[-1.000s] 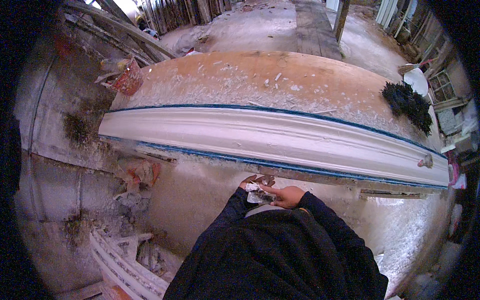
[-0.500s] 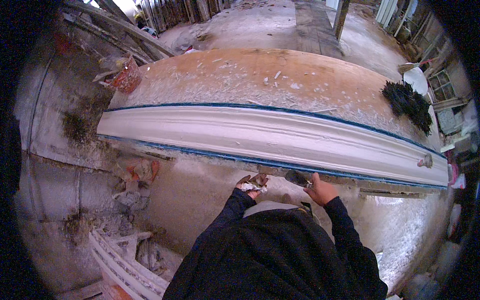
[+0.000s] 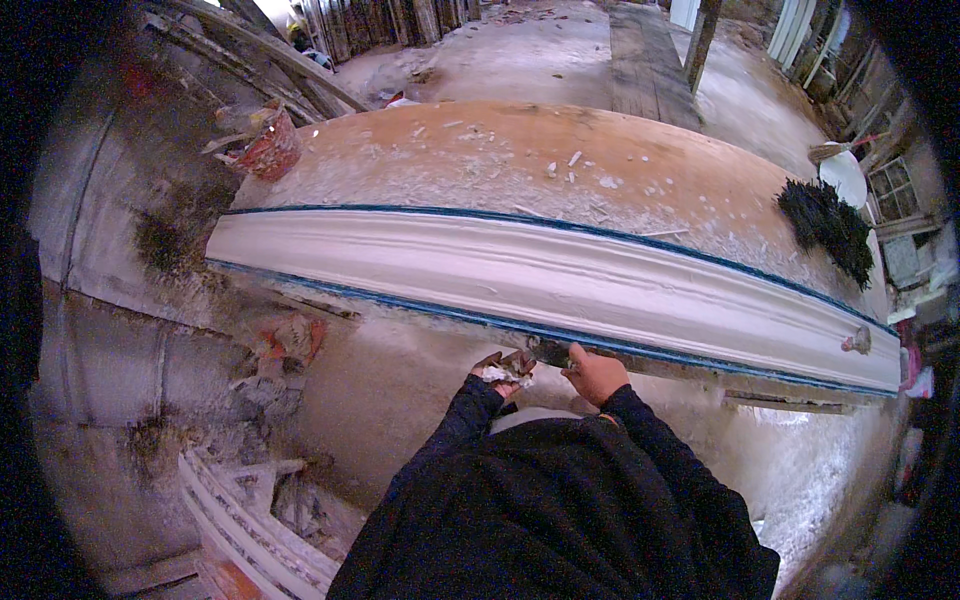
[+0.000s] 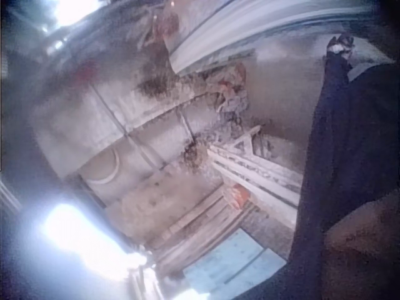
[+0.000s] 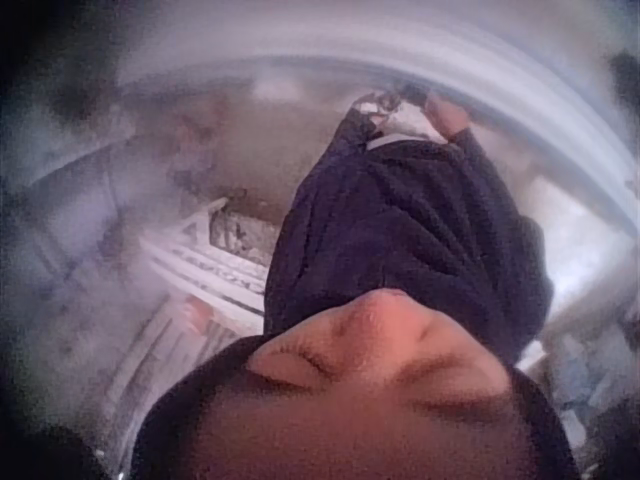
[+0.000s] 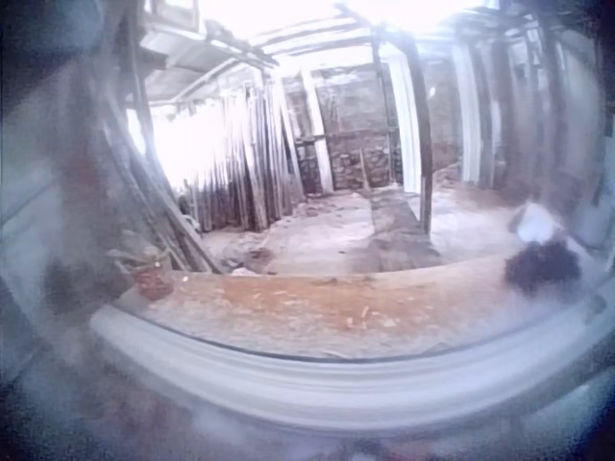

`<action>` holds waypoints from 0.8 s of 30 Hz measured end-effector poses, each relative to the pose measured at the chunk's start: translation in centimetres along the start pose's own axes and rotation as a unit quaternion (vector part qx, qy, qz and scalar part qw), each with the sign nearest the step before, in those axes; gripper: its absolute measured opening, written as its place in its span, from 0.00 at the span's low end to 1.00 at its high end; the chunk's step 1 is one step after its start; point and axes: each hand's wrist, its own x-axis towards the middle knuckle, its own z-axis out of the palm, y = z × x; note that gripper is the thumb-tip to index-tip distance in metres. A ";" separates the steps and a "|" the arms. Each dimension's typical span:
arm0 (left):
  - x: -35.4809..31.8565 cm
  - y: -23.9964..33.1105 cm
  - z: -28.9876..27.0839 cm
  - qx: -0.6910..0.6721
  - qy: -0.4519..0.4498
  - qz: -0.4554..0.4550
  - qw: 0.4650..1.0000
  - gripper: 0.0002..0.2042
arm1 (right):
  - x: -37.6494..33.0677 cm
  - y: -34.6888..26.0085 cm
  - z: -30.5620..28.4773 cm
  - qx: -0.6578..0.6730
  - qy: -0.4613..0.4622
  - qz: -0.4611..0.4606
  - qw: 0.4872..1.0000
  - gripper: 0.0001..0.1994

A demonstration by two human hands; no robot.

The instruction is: The person uses a metal scraper to remove dried white paint from the edge of a long white molding piece resting on a workbench. They repeatedly scrape along the edge, collect the debris, and discard it. The person then lifts the molding piece and moves it to a different location.

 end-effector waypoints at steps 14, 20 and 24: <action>-0.2 0.9 -1.2 -0.018 0.021 0.030 0.999 0.21 | 1.0 -2.3 1.1 0.036 0.004 0.002 0.999 0.15; -1.2 0.8 0.8 -0.025 -0.028 -0.039 0.999 0.21 | 0.8 -1.6 0.3 0.005 -0.022 0.006 1.000 0.16; -1.2 0.7 2.1 -0.006 0.081 0.007 0.997 0.19 | 1.6 -2.6 2.0 0.022 -0.029 0.013 0.999 0.16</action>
